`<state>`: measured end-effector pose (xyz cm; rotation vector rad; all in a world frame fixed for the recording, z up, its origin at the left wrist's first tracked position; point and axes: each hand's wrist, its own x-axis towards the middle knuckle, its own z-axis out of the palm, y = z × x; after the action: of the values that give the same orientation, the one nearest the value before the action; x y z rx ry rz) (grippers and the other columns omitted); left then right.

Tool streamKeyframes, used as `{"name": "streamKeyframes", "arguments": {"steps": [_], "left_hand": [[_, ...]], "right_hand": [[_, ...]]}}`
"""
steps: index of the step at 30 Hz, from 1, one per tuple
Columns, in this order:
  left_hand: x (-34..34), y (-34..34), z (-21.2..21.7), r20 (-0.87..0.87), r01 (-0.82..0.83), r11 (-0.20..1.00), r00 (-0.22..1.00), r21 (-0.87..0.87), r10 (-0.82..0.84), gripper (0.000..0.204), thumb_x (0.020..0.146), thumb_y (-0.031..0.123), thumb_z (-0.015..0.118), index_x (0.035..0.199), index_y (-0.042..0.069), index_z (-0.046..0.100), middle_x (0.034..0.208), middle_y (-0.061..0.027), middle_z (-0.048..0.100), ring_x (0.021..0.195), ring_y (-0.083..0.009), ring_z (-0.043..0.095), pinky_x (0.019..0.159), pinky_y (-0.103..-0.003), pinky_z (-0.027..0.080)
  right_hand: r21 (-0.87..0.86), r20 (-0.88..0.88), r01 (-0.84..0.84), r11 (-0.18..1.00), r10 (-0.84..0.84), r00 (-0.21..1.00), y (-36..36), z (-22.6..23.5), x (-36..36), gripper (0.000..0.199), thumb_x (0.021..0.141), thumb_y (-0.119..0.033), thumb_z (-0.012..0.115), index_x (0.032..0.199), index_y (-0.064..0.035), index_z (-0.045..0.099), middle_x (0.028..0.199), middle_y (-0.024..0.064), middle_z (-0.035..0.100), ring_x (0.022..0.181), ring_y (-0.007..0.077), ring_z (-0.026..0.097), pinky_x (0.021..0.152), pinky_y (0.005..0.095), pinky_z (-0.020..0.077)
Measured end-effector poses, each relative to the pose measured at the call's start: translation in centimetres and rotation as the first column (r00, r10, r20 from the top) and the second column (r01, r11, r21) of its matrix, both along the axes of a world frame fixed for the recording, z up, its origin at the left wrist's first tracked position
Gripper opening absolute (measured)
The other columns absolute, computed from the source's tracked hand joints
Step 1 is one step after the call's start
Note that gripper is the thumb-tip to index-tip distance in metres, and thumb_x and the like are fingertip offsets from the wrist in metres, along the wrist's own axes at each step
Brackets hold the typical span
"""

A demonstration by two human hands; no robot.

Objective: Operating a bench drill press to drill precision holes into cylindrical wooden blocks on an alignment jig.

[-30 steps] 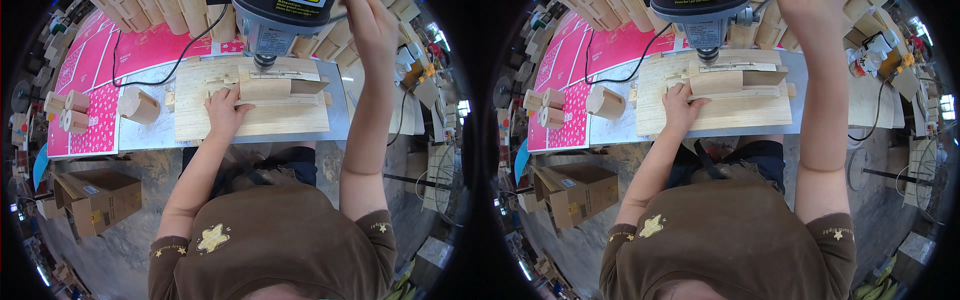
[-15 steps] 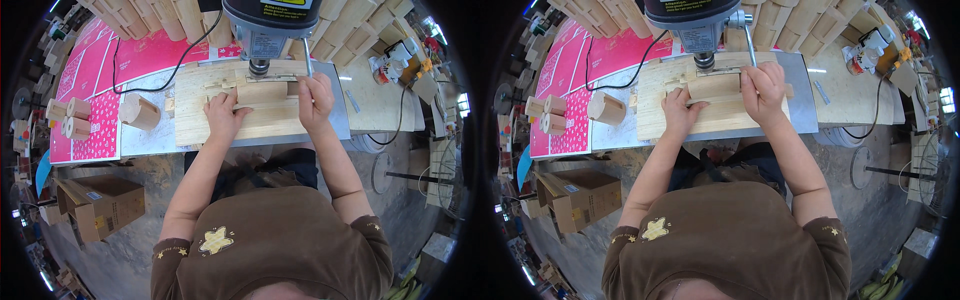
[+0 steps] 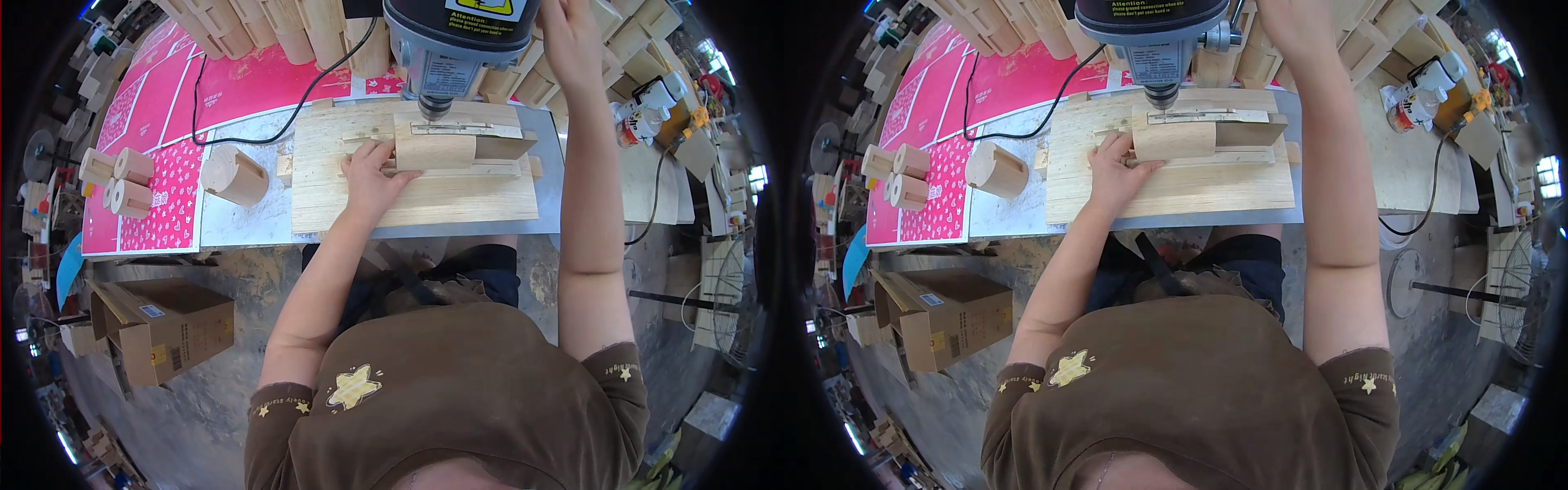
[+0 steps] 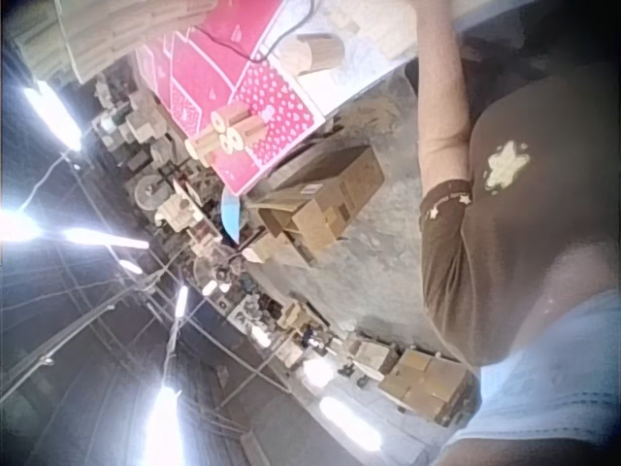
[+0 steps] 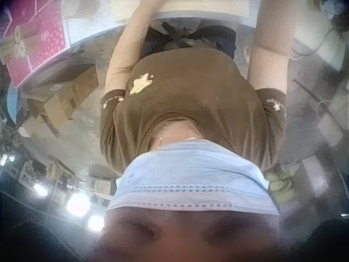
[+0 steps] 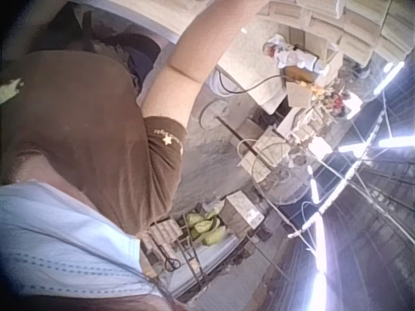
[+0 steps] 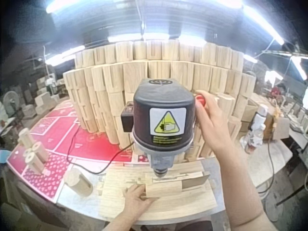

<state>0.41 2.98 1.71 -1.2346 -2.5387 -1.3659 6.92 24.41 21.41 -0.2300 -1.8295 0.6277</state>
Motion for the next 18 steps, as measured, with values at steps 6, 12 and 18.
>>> {"name": "streamKeyframes", "arguments": {"steps": [6,12,18], "left_hand": [[-0.5,-0.3,0.1,0.042,0.084,0.993,0.995,0.086,-0.087,0.044,0.057,0.021,0.081,0.096,0.007,0.066,0.085,-0.0017,0.058,0.081,-0.0181,0.056,0.083,-0.036,0.034],[-1.9,-6.5,1.4,0.036,0.046,0.978,0.998,0.205,-0.054,0.031,0.062,0.012,0.079,0.089,0.004,0.067,0.078,-0.0021,0.057,0.068,-0.0135,0.055,0.06,-0.025,0.043],[-3.3,-12.3,4.7,0.691,-0.282,0.928,0.722,0.245,0.037,0.026,0.072,0.02,0.077,0.072,-0.001,0.062,0.063,0.0003,0.054,0.051,-0.0072,0.044,0.051,-0.022,0.039]], "right_hand": [[0.19,0.685,-0.136,0.972,-0.032,0.728,-0.9,-12.2,8.3,0.025,0.081,-0.025,0.066,0.096,-0.0065,0.059,0.094,0.0071,0.062,0.096,0.0259,0.054,0.081,0.0407,0.0403],[0.243,0.728,-0.067,0.968,-0.136,0.671,-2.0,-13.5,9.8,0.024,0.076,-0.02,0.066,0.096,-0.0096,0.057,0.09,0.0047,0.056,0.092,0.0252,0.052,0.083,0.04,0.0358],[0.219,0.726,-0.107,0.97,-0.088,0.682,-2.7,-13.4,10.1,0.028,0.075,-0.019,0.068,0.098,-0.0088,0.058,0.09,0.0046,0.056,0.09,0.0256,0.052,0.081,0.0388,0.0366]]}}
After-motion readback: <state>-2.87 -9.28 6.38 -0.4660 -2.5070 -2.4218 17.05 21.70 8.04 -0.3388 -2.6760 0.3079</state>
